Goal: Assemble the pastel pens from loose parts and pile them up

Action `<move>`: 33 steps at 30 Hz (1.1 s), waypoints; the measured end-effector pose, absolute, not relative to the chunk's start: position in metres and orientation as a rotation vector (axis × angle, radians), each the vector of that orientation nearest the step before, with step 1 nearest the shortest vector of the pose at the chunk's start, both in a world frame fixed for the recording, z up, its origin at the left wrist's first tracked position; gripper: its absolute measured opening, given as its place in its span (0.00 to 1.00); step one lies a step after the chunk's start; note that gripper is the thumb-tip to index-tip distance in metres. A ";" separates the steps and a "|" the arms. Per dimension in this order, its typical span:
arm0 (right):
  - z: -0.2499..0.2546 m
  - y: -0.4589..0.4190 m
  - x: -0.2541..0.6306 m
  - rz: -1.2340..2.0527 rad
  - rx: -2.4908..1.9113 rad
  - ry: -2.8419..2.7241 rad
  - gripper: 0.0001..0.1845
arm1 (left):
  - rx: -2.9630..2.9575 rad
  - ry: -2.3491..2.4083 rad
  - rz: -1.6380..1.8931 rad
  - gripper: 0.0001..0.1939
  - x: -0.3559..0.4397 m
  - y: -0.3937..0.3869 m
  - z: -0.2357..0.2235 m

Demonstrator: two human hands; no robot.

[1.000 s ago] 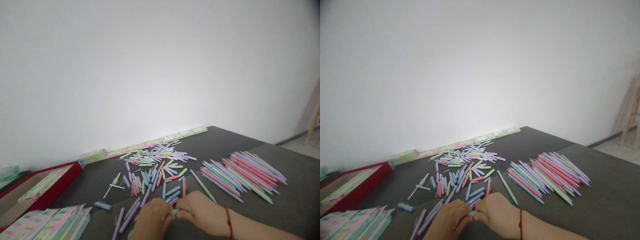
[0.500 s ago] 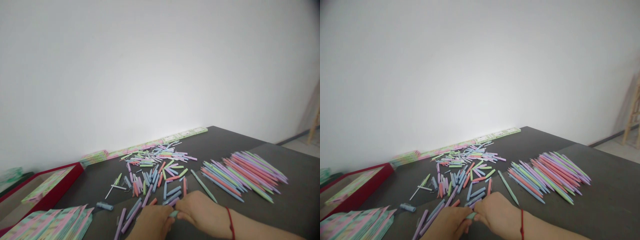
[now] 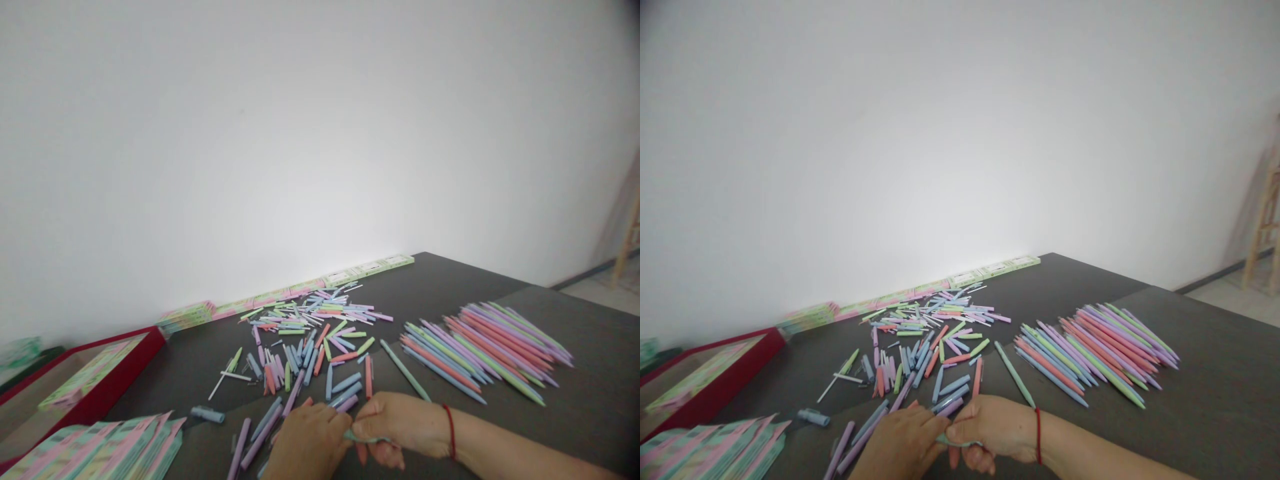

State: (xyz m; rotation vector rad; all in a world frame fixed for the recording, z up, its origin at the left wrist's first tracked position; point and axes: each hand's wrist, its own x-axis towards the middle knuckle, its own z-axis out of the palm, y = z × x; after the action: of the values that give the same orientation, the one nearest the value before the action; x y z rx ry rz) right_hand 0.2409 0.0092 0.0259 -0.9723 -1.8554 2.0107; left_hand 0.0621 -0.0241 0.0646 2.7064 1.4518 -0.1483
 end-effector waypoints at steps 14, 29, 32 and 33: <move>0.072 0.006 0.255 0.120 -1.005 -2.672 0.05 | 2.582 1.549 0.261 0.12 0.042 -0.017 0.060; 0.049 0.012 0.249 0.432 -1.218 -2.547 0.06 | 2.668 1.594 0.217 0.10 0.043 -0.009 0.054; 0.052 0.014 0.250 0.214 -1.175 -2.585 0.08 | 2.621 1.625 0.268 0.08 0.040 -0.010 0.055; 0.051 0.015 0.250 0.143 -1.140 -2.607 0.09 | 2.612 1.638 0.241 0.08 0.039 -0.010 0.055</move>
State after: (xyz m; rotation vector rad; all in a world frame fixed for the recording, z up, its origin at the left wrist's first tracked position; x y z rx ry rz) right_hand 0.2497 0.0149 0.0515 -1.1400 -2.6072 0.1429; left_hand 0.0392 -0.0102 0.0547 2.6118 1.6378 0.2407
